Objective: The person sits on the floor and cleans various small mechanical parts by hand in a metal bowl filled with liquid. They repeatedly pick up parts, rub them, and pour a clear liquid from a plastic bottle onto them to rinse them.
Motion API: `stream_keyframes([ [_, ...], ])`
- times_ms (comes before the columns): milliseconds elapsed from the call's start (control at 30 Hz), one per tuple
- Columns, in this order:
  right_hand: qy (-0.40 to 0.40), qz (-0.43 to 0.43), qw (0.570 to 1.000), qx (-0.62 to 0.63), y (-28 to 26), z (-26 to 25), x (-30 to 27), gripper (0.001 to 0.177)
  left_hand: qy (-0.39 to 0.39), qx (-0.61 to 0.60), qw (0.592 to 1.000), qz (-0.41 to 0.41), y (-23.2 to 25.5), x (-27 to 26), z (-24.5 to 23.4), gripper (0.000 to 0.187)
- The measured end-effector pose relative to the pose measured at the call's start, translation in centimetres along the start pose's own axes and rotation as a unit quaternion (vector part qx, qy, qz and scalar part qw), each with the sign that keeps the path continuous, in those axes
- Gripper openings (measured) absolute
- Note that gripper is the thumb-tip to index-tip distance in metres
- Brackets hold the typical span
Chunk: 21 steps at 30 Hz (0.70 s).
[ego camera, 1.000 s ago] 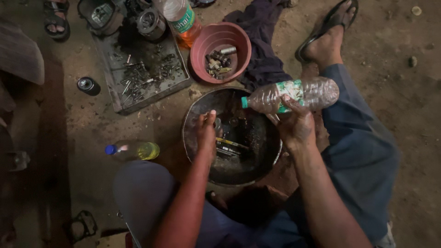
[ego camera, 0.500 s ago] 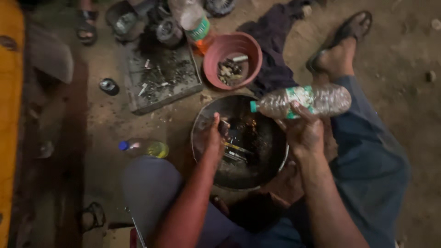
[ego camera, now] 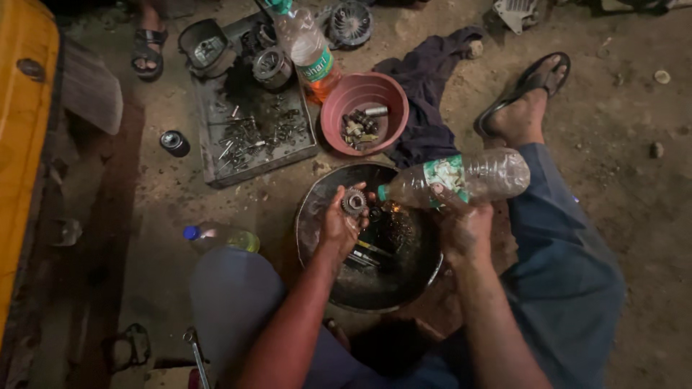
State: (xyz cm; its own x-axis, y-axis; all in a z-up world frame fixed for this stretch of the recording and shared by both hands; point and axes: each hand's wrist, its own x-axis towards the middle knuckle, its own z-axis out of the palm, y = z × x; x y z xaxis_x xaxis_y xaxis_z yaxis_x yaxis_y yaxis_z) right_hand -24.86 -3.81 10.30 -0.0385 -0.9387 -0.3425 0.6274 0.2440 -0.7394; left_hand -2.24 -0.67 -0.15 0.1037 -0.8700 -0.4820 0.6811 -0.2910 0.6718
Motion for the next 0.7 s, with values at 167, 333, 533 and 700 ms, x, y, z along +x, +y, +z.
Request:
stream_keyframes([
  [167,-0.008,-0.073,0.997,-0.033,1.6,-1.4,0.6,0.048,-0.028,0.027,0.998,0.045,-0.9,0.4,-0.5,0.048],
  [333,-0.041,-0.127,0.99,-0.047,2.2,-0.9,0.1,0.064,-0.025,0.02,0.997,0.069,-2.1,1.7,-1.5,0.045],
  [533,-0.025,-0.119,0.992,-0.034,2.8,-1.0,0.0,0.07,0.021,0.004,0.998,0.054,-2.1,1.8,-1.6,0.046],
  [700,-0.062,-0.145,0.987,-0.037,3.1,-1.4,0.1,0.072,0.033,-0.02,0.996,0.085,-1.2,0.7,-0.2,0.043],
])
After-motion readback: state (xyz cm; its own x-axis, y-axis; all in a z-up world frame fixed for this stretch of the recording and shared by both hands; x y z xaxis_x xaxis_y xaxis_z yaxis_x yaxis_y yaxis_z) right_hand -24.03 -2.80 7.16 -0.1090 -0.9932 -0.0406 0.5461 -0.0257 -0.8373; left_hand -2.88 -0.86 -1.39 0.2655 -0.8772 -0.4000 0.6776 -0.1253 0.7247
